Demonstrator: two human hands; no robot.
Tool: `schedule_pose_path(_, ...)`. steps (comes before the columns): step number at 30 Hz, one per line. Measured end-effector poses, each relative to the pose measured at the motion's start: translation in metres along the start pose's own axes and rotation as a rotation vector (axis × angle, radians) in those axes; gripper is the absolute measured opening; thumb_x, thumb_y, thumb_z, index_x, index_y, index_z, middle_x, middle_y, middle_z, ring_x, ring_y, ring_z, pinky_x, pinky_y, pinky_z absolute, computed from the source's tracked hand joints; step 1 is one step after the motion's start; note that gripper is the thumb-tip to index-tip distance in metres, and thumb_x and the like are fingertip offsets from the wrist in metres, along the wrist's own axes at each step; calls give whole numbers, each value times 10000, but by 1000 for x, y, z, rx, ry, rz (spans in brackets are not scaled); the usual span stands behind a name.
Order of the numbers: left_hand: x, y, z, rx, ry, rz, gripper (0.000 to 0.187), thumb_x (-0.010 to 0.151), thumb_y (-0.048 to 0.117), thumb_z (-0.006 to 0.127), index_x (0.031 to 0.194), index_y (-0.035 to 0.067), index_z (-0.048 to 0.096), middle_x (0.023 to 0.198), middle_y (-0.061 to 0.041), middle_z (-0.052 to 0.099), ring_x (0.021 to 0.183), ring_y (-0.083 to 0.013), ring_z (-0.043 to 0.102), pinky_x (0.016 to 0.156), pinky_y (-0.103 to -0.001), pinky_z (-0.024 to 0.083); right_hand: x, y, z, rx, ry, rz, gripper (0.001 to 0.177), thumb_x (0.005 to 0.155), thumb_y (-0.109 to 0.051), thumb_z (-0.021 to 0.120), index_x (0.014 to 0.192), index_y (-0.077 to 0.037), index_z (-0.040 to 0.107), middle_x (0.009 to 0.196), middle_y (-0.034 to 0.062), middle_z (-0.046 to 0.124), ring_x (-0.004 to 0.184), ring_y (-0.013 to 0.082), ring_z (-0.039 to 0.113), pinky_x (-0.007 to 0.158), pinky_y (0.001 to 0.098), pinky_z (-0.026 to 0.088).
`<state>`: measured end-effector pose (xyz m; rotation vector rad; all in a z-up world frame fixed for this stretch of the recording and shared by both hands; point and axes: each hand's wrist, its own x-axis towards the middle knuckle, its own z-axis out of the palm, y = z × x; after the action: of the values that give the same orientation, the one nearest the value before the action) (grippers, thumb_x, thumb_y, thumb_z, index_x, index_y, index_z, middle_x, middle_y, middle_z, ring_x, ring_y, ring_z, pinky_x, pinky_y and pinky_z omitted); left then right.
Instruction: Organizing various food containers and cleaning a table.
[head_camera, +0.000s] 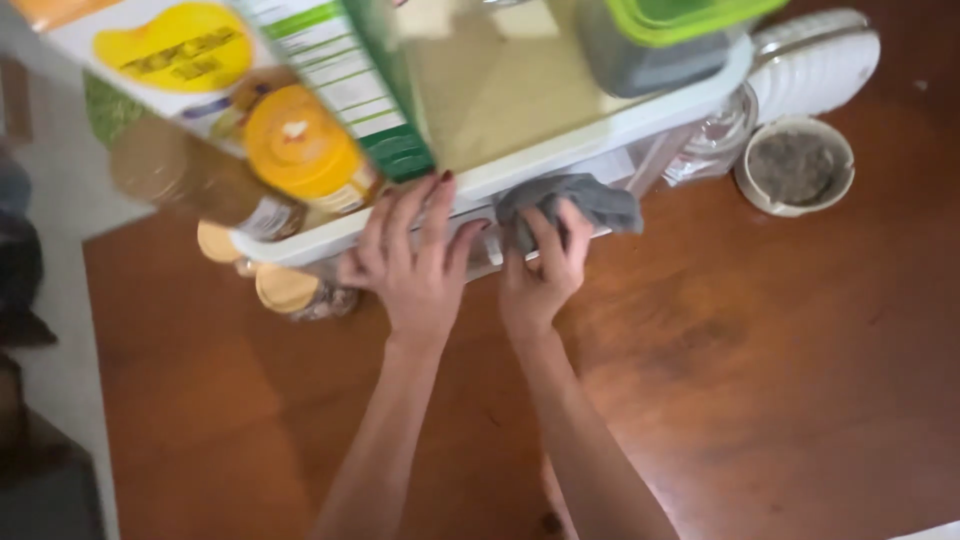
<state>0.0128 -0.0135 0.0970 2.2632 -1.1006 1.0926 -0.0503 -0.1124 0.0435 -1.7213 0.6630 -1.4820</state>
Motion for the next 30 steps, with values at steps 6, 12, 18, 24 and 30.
schedule_pose_path(6,6,-3,-1,-53,38,-63,456,980,451,831,1332,204,680,1368,80,644,1310,-228,502,1093,-448,263,24,48,-2,-51,61,-116,439,733,123,762,1120,-82,733,1260,141,636,1179,322,669,952,350,569)
schedule_pose_path(12,7,2,0,-102,89,-123,409,1002,415,843,1310,180,712,1355,67,668,1295,-247,499,1126,-450,274,71,69,-1,-109,377,-128,412,862,163,700,1217,-45,698,1358,176,605,1310,336,601,1128,402,516)
schedule_pose_path(18,6,1,-1,-72,91,-104,357,1033,361,829,1324,177,735,1361,54,679,1296,-249,504,1099,-411,308,-1,28,27,185,238,11,523,863,157,586,1349,-34,609,1512,165,529,1373,286,550,1023,386,482)
schedule_pose_path(24,5,-4,2,-177,74,-136,347,1022,242,847,1335,151,728,1337,30,681,1263,-268,471,1117,-408,340,-33,70,40,146,238,133,568,839,168,518,1370,-12,604,1505,253,531,1272,203,641,683,216,501)
schedule_pose_path(30,14,5,2,1,150,-153,363,891,251,898,1216,190,747,1277,67,693,1231,-242,506,1033,-449,256,-58,163,51,340,528,574,223,1082,-110,616,1222,42,700,923,17,708,820,110,615,701,257,532)
